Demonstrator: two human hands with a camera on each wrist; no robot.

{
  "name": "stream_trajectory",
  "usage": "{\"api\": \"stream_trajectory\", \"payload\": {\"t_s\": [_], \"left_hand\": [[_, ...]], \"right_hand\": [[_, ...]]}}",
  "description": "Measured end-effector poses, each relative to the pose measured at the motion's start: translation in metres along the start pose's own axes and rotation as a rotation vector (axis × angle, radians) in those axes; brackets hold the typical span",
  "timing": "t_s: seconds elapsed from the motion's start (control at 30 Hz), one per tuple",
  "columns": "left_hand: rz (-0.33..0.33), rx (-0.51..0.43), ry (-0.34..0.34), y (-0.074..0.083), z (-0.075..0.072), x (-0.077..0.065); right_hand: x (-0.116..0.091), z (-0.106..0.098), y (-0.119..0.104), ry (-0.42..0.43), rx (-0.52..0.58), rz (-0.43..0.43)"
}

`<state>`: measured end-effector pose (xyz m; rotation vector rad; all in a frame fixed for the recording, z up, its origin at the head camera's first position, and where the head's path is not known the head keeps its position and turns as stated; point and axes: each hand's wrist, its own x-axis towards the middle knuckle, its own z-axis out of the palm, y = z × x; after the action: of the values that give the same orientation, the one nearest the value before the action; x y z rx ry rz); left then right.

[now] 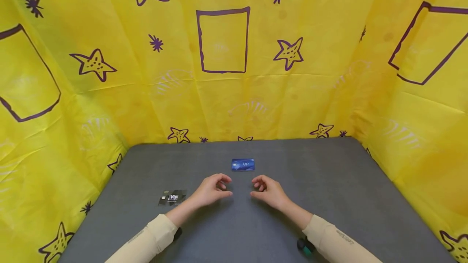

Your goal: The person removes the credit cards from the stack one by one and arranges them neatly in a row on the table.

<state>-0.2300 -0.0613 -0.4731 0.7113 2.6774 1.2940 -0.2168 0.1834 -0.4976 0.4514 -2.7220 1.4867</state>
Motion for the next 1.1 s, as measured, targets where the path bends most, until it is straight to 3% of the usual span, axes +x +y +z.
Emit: {"api": "stream_trajectory", "payload": {"t_s": [0.27, 0.47, 0.8, 1.1], "left_hand": [[-0.044, 0.025, 0.025, -0.004, -0.002, 0.021], [-0.092, 0.029, 0.042, -0.01, 0.002, 0.036], [-0.122, 0.025, 0.101, -0.016, 0.003, 0.06], [-0.168, 0.02, 0.121, -0.026, 0.006, 0.075]], "right_hand": [[0.021, 0.001, 0.0, 0.007, -0.007, 0.062], [0.036, 0.002, 0.005, 0.057, -0.046, 0.081], [0.06, -0.001, 0.014, 0.118, -0.113, 0.093], [0.077, -0.003, 0.022, 0.11, -0.205, 0.06]]}}
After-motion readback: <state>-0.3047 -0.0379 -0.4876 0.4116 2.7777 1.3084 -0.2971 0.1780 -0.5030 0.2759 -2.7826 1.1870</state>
